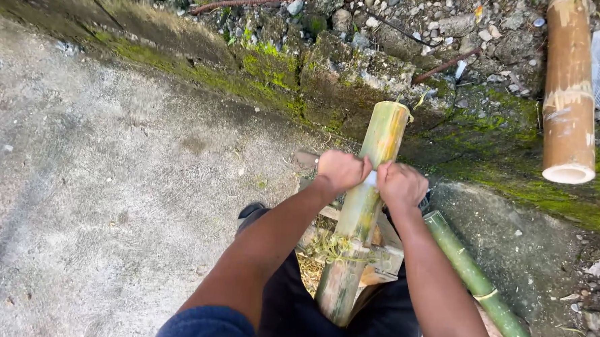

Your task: Scraping the outer layer of a bamboo pole with a knife while sitting on a wooden bench.

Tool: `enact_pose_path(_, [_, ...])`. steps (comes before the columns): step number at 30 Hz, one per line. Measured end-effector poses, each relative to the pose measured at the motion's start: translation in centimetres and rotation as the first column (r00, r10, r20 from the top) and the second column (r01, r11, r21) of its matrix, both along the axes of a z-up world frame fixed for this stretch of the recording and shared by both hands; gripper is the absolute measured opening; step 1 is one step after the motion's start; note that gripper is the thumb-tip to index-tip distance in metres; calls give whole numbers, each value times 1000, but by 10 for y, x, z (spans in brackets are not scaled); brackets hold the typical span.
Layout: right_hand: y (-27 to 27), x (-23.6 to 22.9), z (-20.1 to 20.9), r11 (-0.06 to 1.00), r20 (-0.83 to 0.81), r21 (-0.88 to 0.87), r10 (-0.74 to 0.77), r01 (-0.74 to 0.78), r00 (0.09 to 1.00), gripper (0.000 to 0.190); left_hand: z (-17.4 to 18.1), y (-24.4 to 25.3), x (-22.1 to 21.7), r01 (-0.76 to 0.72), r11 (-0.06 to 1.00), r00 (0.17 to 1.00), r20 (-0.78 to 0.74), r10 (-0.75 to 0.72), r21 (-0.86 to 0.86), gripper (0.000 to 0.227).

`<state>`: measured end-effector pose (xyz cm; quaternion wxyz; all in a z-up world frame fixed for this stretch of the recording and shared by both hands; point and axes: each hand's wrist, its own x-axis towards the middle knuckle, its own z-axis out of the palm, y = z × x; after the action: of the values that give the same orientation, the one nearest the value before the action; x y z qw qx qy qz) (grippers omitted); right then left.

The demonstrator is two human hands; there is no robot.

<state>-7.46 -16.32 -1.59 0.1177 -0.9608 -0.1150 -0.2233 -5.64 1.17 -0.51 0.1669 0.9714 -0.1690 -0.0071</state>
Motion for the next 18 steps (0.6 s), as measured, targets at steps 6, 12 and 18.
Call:
enact_pose_path(6, [2, -9, 6, 999, 21, -36, 6, -6, 1000, 39, -7, 1, -17, -38, 998, 996, 79, 42, -49, 61])
enact_pose_path(12, [7, -81, 8, 999, -18, -23, 34, -34, 999, 40, 2, 11, -83, -1, 999, 1000, 28, 3, -54, 60])
enact_pose_path(18, [13, -84, 16, 1000, -36, -5, -15, 15, 999, 38, 5, 10, -85, 20, 999, 1000, 13, -20, -34, 57])
